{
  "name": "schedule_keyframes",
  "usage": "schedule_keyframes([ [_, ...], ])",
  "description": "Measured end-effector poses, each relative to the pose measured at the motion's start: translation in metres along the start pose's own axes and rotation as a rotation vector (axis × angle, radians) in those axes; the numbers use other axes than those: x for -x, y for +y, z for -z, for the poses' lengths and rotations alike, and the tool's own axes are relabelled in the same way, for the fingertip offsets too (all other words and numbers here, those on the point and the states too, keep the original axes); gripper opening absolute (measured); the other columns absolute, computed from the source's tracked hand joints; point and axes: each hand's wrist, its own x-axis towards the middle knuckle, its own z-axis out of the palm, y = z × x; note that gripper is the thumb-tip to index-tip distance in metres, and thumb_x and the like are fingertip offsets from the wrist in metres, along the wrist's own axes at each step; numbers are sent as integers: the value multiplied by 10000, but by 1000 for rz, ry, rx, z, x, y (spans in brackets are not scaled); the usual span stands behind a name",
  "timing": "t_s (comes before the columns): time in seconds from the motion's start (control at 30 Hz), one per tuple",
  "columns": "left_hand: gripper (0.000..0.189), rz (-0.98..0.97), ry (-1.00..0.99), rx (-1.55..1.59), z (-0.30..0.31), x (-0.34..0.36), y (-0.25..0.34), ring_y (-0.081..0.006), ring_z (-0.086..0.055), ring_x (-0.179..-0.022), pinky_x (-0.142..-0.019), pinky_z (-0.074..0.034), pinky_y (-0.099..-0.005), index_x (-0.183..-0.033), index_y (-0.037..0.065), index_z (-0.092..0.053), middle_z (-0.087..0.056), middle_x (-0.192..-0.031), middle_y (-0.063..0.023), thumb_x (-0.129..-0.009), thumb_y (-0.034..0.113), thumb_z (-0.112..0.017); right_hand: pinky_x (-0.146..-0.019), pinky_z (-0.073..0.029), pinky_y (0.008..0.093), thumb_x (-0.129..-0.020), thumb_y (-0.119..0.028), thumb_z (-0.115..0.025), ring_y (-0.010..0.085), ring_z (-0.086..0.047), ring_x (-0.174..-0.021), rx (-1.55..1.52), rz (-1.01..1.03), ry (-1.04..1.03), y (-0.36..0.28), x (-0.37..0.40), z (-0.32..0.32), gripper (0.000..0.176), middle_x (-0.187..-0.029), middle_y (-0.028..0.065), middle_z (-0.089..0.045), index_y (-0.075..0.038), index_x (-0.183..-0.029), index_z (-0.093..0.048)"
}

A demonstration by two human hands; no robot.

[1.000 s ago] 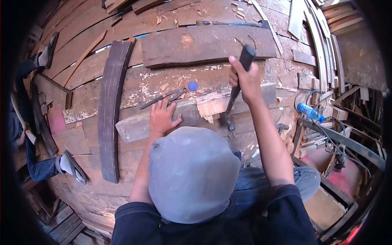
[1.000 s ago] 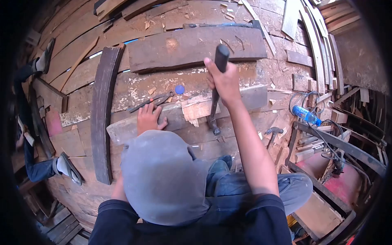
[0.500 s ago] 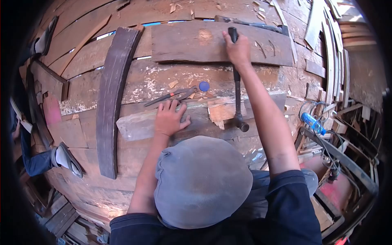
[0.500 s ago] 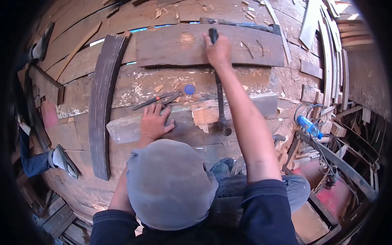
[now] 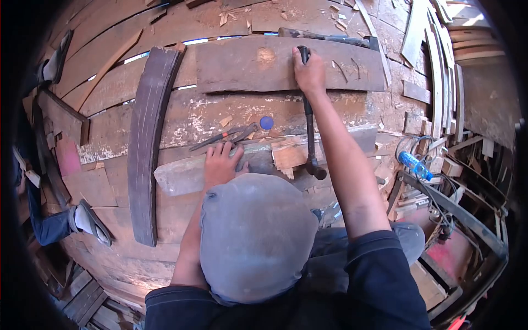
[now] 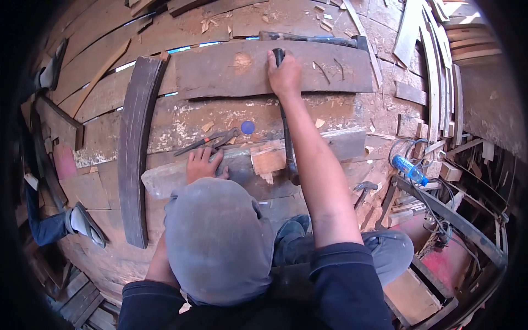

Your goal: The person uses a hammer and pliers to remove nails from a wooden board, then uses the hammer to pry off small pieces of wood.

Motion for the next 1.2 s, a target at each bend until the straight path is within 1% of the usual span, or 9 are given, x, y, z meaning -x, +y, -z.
schedule_keyframes([
  [0.13, 434, 3, 5, -3, 0, 2, 2, -244, -531, -962, -789, -404, -409, -1076, 118, -655, -557, -997, -59, -725, 370, -691, -673, -525, 473, -975, -276, -589, 436, -661, -766, -154, 141, 53, -7, 25, 33, 331, -779, 256, -654, 9, -1136, -534],
  [0.3, 393, -34, 50, -67, -9, 6, 1, -242, -521, -929, -760, -401, -400, -1038, 148, -645, -542, -980, -47, -753, 416, -674, -552, -532, 285, -995, -215, -581, 128, -680, -654, -302, 128, -149, -20, 81, 147, 212, -691, 83, -640, -51, -1112, -515],
  [0.43, 385, -51, 65, -90, -8, 7, 4, -250, -524, -931, -764, -405, -402, -1035, 141, -649, -549, -990, -54, -756, 406, -672, -569, -540, 286, -955, -146, -639, 145, -682, -653, 73, 297, -254, -1, 127, 246, 149, -707, 85, -656, -23, -985, -560],
  [0.57, 411, -55, 68, -105, -7, 8, 7, -272, -537, -933, -788, -415, -409, -1093, 119, -663, -559, -995, -81, -769, 372, -678, -624, -548, 320, -884, -175, -729, 168, -689, -714, 177, -29, -609, 10, 163, 305, 229, -746, 85, -674, -24, -963, -576],
  [0.83, 378, -97, 55, -164, -6, 9, 9, -277, -542, -937, -774, -410, -408, -1085, 112, -635, -554, -996, -93, -805, 366, -657, -910, -548, 415, -740, -449, -824, 313, -594, -1135, 68, 355, -405, 28, 159, 262, 939, -1303, 211, -542, 0, -1446, -398],
  [0.9, 372, -107, 68, -173, -9, 10, 9, -275, -544, -937, -770, -411, -406, -1080, 109, -634, -556, -998, -91, -812, 365, -654, -944, -507, 378, -729, -609, -767, 305, -586, -1146, -93, 337, -353, 22, 147, 255, 975, -1276, 174, -579, -41, -1439, -414],
  [1.0, 370, -121, 91, -194, -9, 10, 9, -274, -550, -938, -778, -420, -411, -1087, 106, -629, -563, -1006, -91, -817, 357, -652, -871, -525, 215, -918, -285, -703, 150, -644, -953, -550, 215, -477, -7, 123, 251, 429, -1024, 130, -638, -22, -1228, -565],
  [1.1, 362, -114, 77, -182, -11, 10, 10, -275, -554, -944, -790, -424, -416, -1086, 106, -627, -571, -1012, -92, -820, 350, -652, -969, -520, 408, -717, -704, -729, 352, -578, -1168, -474, 340, -479, -10, 115, 212, 1086, -1261, 252, -557, 77, -1402, -413],
  [1.2, 357, -141, 50, -184, -12, 10, 8, -278, -556, -953, -797, -427, -421, -1084, 103, -625, -576, -1016, -93, -823, 345, -652, -902, -513, 384, -751, -616, -742, 280, -613, -1080, -296, 384, -709, -20, 137, 184, 883, -1184, 178, -614, -46, -1372, -478],
])
